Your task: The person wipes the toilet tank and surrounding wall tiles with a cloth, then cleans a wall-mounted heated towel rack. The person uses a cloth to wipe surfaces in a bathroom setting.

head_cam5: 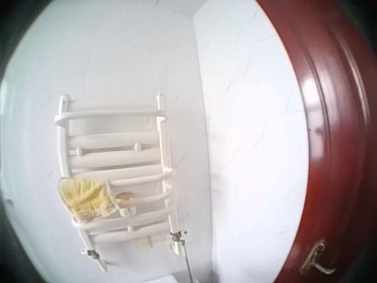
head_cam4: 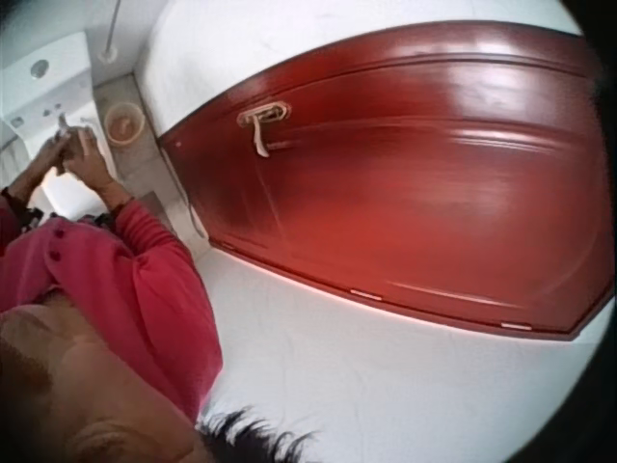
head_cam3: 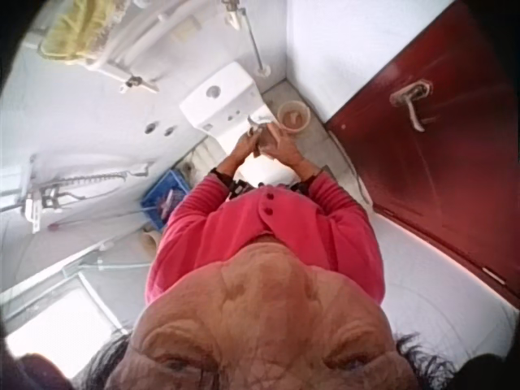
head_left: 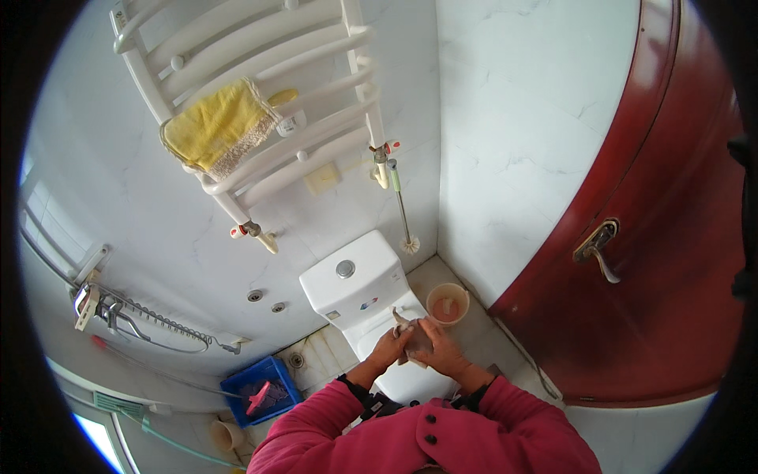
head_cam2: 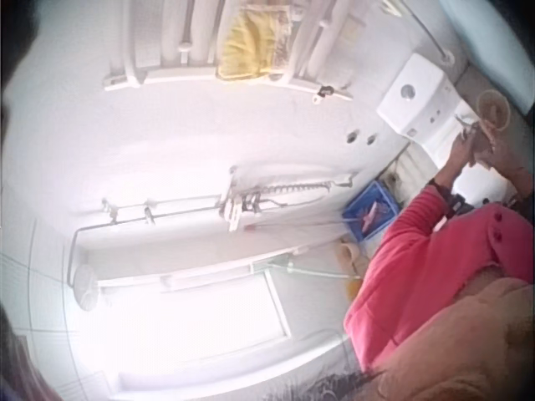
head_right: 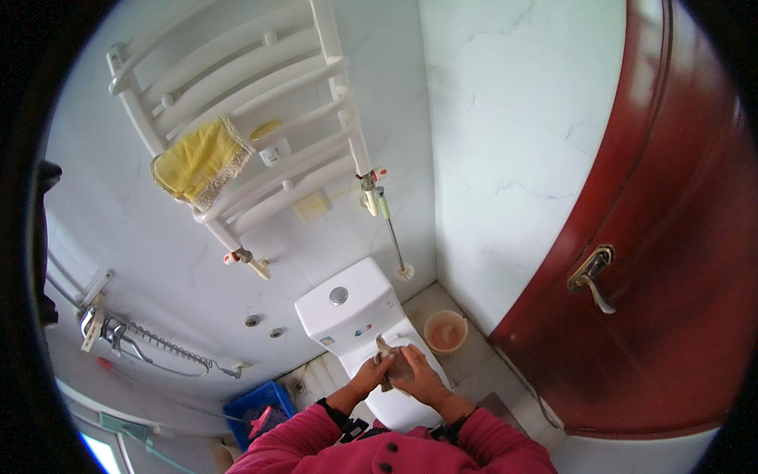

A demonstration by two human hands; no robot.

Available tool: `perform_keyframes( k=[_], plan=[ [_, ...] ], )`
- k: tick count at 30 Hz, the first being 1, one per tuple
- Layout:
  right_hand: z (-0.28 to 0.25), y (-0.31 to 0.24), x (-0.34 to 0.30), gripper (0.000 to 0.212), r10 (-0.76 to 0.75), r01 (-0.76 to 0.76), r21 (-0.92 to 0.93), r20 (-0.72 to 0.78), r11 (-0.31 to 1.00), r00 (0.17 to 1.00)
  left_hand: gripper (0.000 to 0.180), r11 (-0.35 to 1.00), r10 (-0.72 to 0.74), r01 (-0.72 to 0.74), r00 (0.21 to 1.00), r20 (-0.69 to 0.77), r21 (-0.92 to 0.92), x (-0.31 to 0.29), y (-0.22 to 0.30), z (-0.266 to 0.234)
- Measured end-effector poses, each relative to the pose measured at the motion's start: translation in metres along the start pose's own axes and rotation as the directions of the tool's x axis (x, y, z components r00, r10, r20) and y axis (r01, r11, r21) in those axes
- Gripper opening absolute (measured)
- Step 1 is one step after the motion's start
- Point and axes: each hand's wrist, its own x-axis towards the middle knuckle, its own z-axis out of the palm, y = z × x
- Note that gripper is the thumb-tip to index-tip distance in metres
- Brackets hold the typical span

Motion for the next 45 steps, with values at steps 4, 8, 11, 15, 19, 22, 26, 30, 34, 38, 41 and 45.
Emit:
perform_keyframes(
  k=[4,8,11,15,19,22,26,30,34,38,41,45],
  plan=[
    [-0.013,0.011,-0.002,0.093,0.174,-0.169,0.496,0.036,0.852,0.984,0.047,0.995,0.053,-0.053,0.999,-0.005,-0.083,-0.012,0.011,0.014],
    [-0.023,0.019,-0.006,0.091,0.033,-0.03,0.269,-0.005,0.963,0.999,0.044,0.997,0.072,-0.07,0.977,-0.199,0.015,-0.022,0.004,0.028],
    [-0.029,0.017,-0.013,0.085,-0.112,0.113,0.015,-0.055,0.993,0.992,0.046,0.996,0.069,-0.048,0.938,-0.339,0.071,-0.028,0.0,0.047],
    [-0.036,0.002,-0.024,0.073,-0.193,0.191,-0.034,-0.044,0.981,0.98,0.048,0.999,0.052,-0.042,0.9,-0.432,0.031,-0.038,0.007,0.071],
    [-0.032,-0.013,-0.025,0.068,-0.006,-0.033,0.152,0.248,0.988,0.969,0.046,0.988,0.041,-0.092,0.929,-0.369,-0.123,-0.044,0.018,0.079],
    [-0.021,-0.017,-0.022,0.07,0.036,-0.116,0.234,0.32,0.965,0.947,0.042,0.953,0.062,-0.139,0.96,-0.274,-0.269,-0.052,0.021,0.074],
    [0.0,-0.023,-0.016,0.073,-0.086,-0.058,0.45,0.292,0.891,0.952,0.046,0.934,0.184,-0.213,0.975,-0.126,-0.287,-0.065,0.025,0.054],
    [0.013,-0.033,-0.003,0.069,-0.106,0.037,0.307,0.21,0.951,0.972,0.064,0.951,0.265,-0.256,0.964,0.028,-0.174,-0.077,0.035,0.016],
    [0.016,-0.03,0.006,0.03,0.298,-0.478,0.601,0.379,0.641,0.876,0.063,0.928,0.356,-0.363,0.931,0.083,0.088,-0.087,0.051,-0.02],
    [0.003,-0.01,0.004,0.032,0.387,-0.452,0.787,0.295,0.421,0.874,0.043,0.871,0.473,-0.429,0.864,-0.174,0.238,-0.091,0.067,-0.09],
    [-0.02,0.011,0.007,0.026,0.547,-0.34,0.902,0.151,0.264,0.824,0.035,0.88,0.474,-0.407,0.757,-0.449,0.244,-0.09,0.072,-0.156],
    [-0.053,0.035,0.004,0.03,0.556,-0.233,0.888,-0.03,0.397,0.831,0.031,0.846,0.498,-0.425,0.415,-0.762,0.321,-0.084,0.084,-0.236]
  ],
)
